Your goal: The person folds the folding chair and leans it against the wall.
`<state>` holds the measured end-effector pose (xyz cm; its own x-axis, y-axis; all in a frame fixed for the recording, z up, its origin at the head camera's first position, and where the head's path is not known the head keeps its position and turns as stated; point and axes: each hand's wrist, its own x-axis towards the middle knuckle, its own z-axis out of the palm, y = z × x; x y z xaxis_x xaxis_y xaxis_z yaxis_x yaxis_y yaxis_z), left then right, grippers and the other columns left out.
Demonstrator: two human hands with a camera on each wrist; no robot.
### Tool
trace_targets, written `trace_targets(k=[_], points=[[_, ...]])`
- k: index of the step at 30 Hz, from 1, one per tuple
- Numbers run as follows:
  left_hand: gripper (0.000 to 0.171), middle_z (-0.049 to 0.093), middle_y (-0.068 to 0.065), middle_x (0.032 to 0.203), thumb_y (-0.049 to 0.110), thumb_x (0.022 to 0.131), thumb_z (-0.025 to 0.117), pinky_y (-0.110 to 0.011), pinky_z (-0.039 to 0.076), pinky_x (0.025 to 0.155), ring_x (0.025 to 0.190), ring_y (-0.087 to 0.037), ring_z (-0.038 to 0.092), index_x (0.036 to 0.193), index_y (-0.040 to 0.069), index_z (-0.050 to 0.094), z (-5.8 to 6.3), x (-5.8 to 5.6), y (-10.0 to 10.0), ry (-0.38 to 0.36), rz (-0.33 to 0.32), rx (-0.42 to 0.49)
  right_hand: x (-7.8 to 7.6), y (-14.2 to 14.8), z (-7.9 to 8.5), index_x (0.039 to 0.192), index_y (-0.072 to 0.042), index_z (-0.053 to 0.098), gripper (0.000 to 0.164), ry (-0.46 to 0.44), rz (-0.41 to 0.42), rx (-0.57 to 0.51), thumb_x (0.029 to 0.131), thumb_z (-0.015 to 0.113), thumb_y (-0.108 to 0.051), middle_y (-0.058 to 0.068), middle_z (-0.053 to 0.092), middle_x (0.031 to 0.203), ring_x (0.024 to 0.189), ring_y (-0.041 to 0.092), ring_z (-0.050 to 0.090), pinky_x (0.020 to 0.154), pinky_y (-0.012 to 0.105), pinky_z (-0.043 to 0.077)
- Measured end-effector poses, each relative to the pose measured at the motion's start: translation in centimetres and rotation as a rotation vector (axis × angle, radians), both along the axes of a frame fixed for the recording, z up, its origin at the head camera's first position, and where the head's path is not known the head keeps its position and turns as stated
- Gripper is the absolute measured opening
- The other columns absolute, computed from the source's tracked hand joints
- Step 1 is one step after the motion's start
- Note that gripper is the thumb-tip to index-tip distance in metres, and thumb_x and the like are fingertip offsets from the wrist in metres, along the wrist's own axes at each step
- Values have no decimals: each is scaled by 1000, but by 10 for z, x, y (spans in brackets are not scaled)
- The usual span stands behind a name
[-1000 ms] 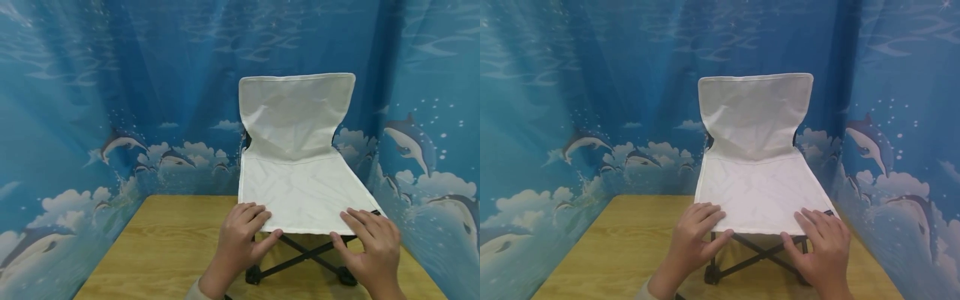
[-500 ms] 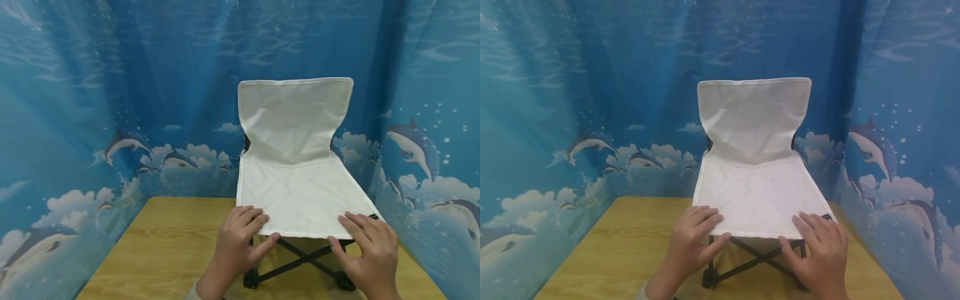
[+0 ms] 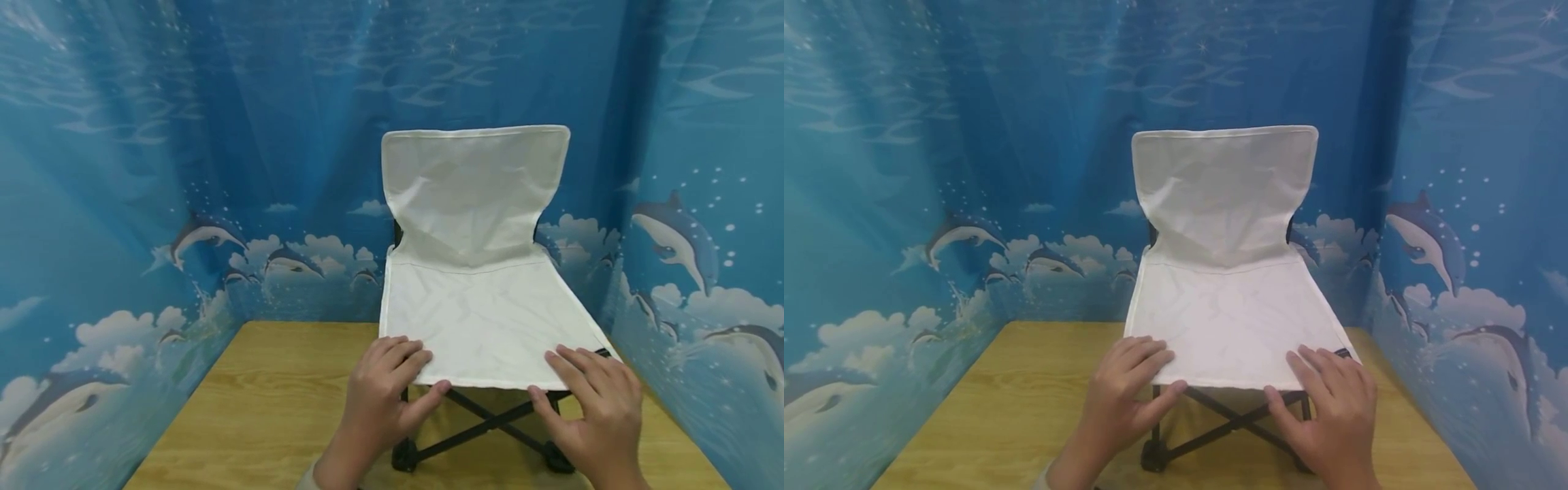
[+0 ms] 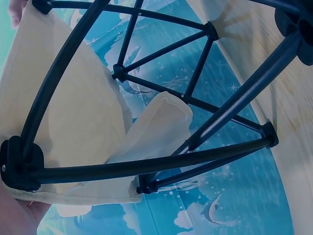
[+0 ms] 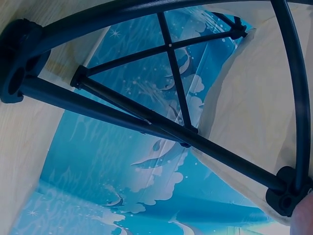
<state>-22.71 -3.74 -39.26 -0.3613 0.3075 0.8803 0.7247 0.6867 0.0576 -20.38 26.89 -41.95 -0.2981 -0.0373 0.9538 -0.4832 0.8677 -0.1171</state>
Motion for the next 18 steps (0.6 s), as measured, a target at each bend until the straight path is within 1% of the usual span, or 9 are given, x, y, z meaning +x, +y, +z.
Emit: trace_targets(k=[15,18], points=[[40,79,2,113,58,96,72,-45,60,98,109,-18,72,110,22,82,-2,0,-7,-21,8,0,1,-7,0,114,-9,82,67,-10,6,2,98,60,-69,20,78,111,106,42,64,120,27,27],[39,79,2,113,57,96,72,-45,60,98,109,-18,73,110,22,82,-2,0,-8,-16,8,0,1,-9,0,114,-9,82,66,-7,10,1,98,60,-69,20,78,111,107,42,63,119,27,27]])
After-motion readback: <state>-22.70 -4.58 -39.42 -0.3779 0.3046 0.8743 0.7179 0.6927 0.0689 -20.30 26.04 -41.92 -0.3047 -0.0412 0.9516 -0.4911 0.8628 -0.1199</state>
